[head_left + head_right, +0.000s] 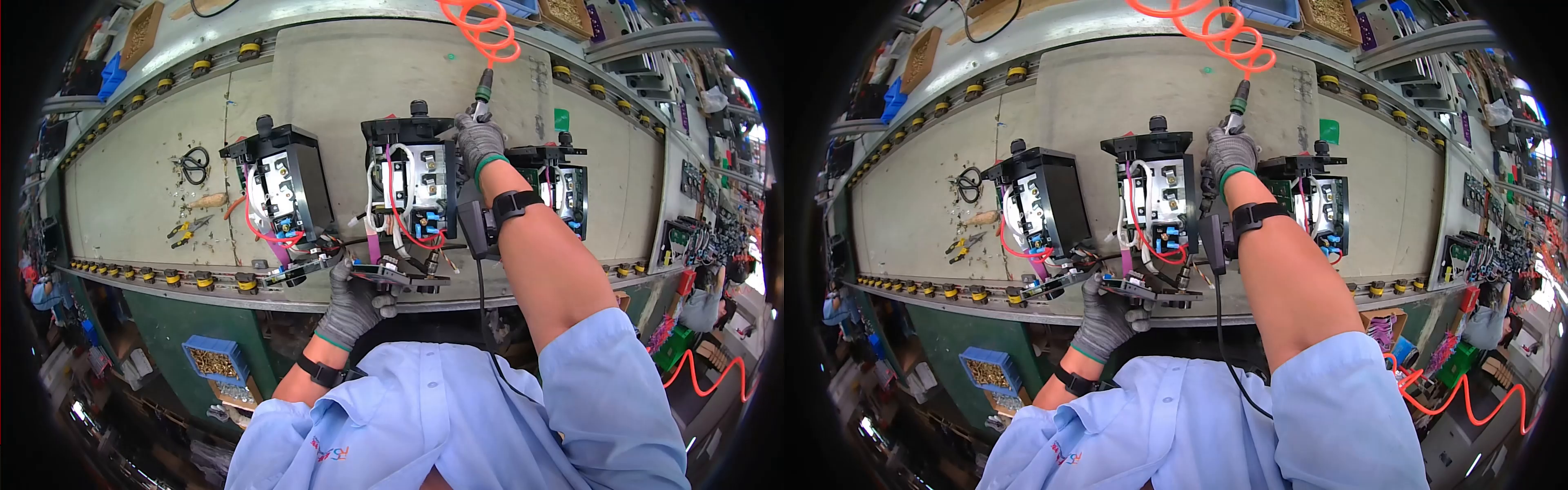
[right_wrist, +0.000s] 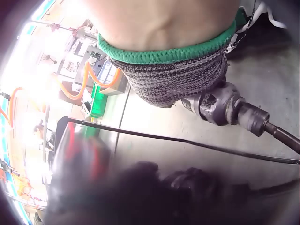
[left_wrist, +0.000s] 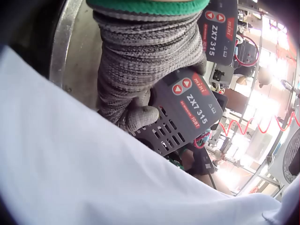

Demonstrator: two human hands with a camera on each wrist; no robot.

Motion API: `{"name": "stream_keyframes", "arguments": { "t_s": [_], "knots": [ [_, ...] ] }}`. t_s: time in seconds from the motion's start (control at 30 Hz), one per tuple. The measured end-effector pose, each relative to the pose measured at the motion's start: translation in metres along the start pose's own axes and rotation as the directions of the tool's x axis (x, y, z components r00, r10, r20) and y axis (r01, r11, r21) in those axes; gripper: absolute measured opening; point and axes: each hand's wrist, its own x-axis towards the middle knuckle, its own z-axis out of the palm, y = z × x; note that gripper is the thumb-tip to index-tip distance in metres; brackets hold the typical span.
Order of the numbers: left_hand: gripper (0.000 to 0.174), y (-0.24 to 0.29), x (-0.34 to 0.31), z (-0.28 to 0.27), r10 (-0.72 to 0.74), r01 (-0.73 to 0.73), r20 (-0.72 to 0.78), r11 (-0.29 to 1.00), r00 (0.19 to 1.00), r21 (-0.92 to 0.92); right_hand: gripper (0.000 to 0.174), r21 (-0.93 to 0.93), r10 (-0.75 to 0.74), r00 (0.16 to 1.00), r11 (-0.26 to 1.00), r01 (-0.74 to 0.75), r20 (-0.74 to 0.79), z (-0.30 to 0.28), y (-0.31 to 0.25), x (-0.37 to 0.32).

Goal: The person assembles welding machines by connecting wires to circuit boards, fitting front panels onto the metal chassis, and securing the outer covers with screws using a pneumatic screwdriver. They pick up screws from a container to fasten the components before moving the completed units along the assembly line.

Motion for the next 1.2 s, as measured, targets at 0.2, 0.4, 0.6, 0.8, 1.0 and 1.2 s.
{"name": "stream_keyframes", "arguments": {
  "t_s": [0.2, 0.4, 0.6, 0.8, 1.0, 1.2],
  "knots": [
    [0.083, -0.001, 0.003, -0.006, 0.006, -0.007, -0.017, 0.998, 1.000, -0.064, 0.027, 0.085, 0.063, 0.998, 0.994, -0.062, -0.013, -0.012, -0.023, -0.047],
    [0.081, -0.001, 0.003, -0.005, 0.038, -0.038, 0.001, 0.999, 0.999, 0.002, 0.026, 0.024, 0.013, 0.999, 1.000, -0.013, -0.029, -0.007, -0.014, -0.035],
    [0.093, 0.000, 0.003, 0.000, 0.071, -0.070, -0.040, 0.997, 0.997, 0.029, 0.039, 0.018, 0.041, 0.999, 0.999, -0.040, -0.033, -0.009, -0.017, -0.042],
    [0.082, -0.001, 0.003, -0.005, 0.041, -0.040, 0.044, 0.999, 0.998, -0.015, 0.026, 0.045, -0.018, 1.000, 0.999, 0.018, -0.010, -0.004, -0.005, -0.022],
    [0.087, -0.004, 0.004, -0.009, 0.067, -0.068, 0.027, 0.998, 0.997, 0.005, 0.019, 0.254, 0.020, 0.998, 0.967, -0.035, 0.064, -0.006, -0.008, -0.032],
    [0.089, -0.008, -0.007, 0.019, 0.168, -0.164, -0.006, 0.970, 0.986, 0.179, 0.027, 0.354, -0.134, 0.981, 0.932, 0.077, 0.140, -0.007, -0.034, -0.001]
  ]
}}
